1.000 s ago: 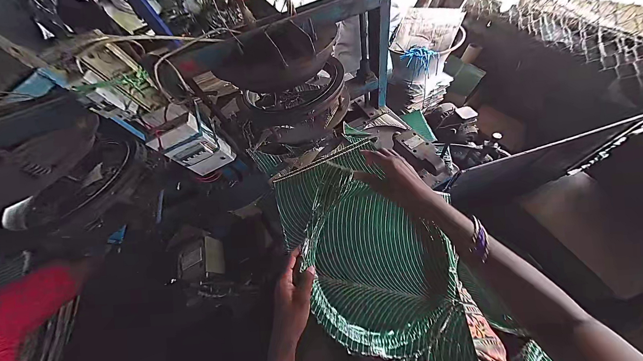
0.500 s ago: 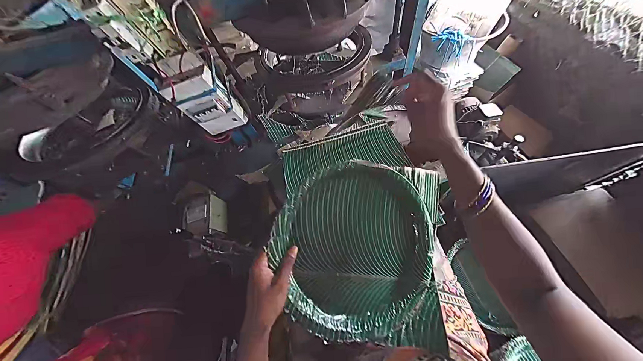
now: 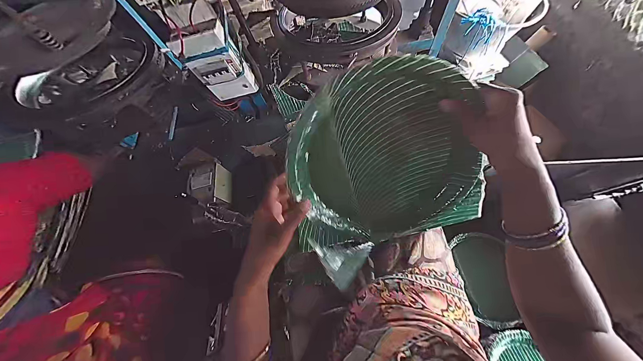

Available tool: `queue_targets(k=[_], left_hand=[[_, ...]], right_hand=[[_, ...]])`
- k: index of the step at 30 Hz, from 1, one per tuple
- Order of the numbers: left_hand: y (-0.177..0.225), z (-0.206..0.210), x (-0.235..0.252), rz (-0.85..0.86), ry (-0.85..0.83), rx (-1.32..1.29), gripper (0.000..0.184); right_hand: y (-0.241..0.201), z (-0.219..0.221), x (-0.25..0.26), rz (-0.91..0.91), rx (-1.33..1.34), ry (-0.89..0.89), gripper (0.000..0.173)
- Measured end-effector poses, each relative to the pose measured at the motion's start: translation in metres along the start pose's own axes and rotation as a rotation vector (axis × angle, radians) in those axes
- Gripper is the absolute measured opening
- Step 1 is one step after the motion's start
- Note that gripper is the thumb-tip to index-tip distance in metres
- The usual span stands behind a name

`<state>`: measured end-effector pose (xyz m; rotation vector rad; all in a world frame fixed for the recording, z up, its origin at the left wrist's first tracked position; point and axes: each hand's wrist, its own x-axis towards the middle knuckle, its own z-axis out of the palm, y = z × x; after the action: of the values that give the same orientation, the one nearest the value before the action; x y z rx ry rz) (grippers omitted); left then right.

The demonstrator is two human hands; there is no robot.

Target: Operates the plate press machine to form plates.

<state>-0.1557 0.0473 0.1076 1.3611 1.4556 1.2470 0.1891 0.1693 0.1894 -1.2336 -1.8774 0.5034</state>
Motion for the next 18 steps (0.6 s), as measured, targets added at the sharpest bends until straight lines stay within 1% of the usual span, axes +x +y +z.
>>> queue_targets(k=[2,3,4,6,8,10,11,12,13,15,16,17,18], left_hand=[[-0.017,0.015,-0.023,-0.153,-0.053,0.024,0.096],[-0.022,0.024,-0.033,-0.226,-0.082,-0.003,0.1],[-0.027,0.033,-0.04,-0.265,-0.084,-0.06,0.092],[-0.036,0.049,-0.047,-0.305,-0.034,-0.196,0.064],[-0.046,0.051,-0.053,-0.298,-0.048,-0.219,0.048],[-0.055,0.036,-0.054,-0.178,-0.199,-0.187,0.026],[-0.058,0.022,-0.055,-0.132,-0.278,-0.153,0.022],[-0.059,0.005,-0.057,-0.124,-0.334,-0.092,0.02],[-0.061,-0.014,-0.061,-0.161,-0.37,-0.001,0.022],[-0.062,-0.051,-0.071,-0.317,-0.404,0.265,0.031],[-0.06,-0.064,-0.073,-0.375,-0.412,0.429,0.037],[-0.058,-0.073,-0.076,-0.377,-0.406,0.561,0.045],[-0.055,-0.073,-0.078,-0.31,-0.378,0.633,0.055]], right_hand=[[0.011,-0.005,-0.015,0.061,0.044,0.093,0.03],[0.017,-0.003,-0.018,0.077,0.071,0.13,0.03],[0.024,0.002,-0.017,0.086,0.1,0.167,0.029],[0.034,0.015,-0.014,0.115,0.142,0.238,0.03],[0.042,0.022,-0.02,0.138,0.185,0.278,0.028],[0.055,0.019,-0.025,0.175,0.263,0.332,0.027],[0.063,0.015,-0.029,0.198,0.311,0.377,0.028],[0.069,0.01,-0.031,0.236,0.37,0.431,0.031],[0.074,0.006,-0.034,0.283,0.417,0.501,0.033],[0.081,0.0,-0.039,0.397,0.491,0.617,0.036],[0.081,0.0,-0.041,0.436,0.526,0.648,0.034],[0.08,0.004,-0.046,0.468,0.562,0.656,0.033],[0.078,0.01,-0.052,0.482,0.599,0.651,0.03]])
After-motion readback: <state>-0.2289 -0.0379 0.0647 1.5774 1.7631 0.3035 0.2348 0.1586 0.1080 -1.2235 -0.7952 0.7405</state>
